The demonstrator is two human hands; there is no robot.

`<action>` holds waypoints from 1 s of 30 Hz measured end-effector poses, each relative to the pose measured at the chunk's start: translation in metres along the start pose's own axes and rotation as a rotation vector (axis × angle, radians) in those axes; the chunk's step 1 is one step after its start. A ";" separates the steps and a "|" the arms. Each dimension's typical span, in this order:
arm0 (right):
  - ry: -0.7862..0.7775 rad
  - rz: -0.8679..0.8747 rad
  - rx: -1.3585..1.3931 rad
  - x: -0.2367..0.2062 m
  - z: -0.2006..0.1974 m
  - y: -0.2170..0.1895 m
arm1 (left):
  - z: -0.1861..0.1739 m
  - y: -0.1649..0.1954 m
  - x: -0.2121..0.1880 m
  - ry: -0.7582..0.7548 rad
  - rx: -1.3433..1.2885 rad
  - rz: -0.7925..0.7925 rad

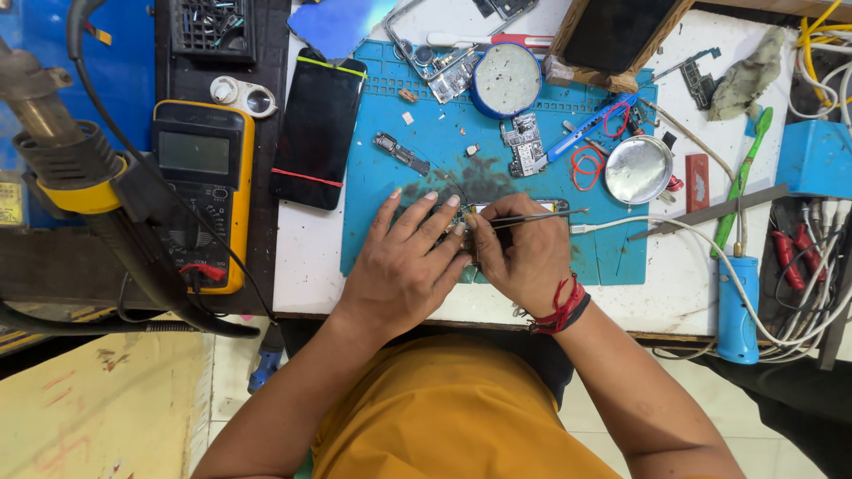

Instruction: The person uses tweezers to adjust a small component on a disassembled smartphone motherboard, then powers on the device and navigates the touchscreen to verify functionality. The person then disconnects the charger and continues handling the phone and its internal components.

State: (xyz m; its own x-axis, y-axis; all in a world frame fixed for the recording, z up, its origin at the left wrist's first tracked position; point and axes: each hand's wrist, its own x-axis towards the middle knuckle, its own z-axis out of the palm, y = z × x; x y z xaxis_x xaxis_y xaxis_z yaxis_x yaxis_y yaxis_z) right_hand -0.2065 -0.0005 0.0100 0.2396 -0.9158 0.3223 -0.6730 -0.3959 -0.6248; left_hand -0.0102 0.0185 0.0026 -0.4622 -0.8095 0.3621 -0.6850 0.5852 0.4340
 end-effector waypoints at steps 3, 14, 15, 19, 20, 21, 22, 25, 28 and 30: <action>-0.003 0.005 -0.001 0.001 -0.007 0.009 | 0.008 0.006 0.007 0.004 0.006 -0.003; -0.023 0.068 0.042 -0.007 -0.014 0.006 | 0.006 0.017 0.005 -0.003 0.006 -0.008; -0.024 0.073 0.049 -0.006 -0.014 0.007 | 0.006 0.016 0.006 -0.006 0.010 -0.007; -0.012 0.054 0.069 0.005 -0.012 0.018 | 0.012 0.009 0.018 -0.006 0.031 0.005; -0.013 0.048 0.061 0.005 -0.012 0.019 | 0.012 0.010 0.018 -0.005 0.029 0.004; -0.010 0.040 0.053 0.005 -0.012 0.020 | 0.013 0.010 0.018 -0.004 0.030 0.006; -0.007 0.035 0.044 0.005 -0.013 0.020 | 0.013 0.010 0.018 -0.004 0.028 0.009; -0.018 0.045 0.043 0.004 -0.013 0.020 | 0.013 0.012 0.017 -0.007 0.036 0.003; -0.013 0.048 0.058 0.004 -0.013 0.020 | 0.013 0.011 0.017 -0.002 0.029 0.009; -0.014 0.043 0.057 0.004 -0.012 0.019 | 0.012 0.010 0.017 -0.004 0.041 0.023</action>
State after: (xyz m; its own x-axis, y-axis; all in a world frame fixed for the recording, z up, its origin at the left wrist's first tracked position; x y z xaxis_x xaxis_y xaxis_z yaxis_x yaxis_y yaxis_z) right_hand -0.2273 -0.0114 0.0081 0.2217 -0.9327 0.2843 -0.6417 -0.3591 -0.6777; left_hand -0.0312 0.0100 0.0033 -0.4808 -0.7958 0.3681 -0.6962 0.6017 0.3916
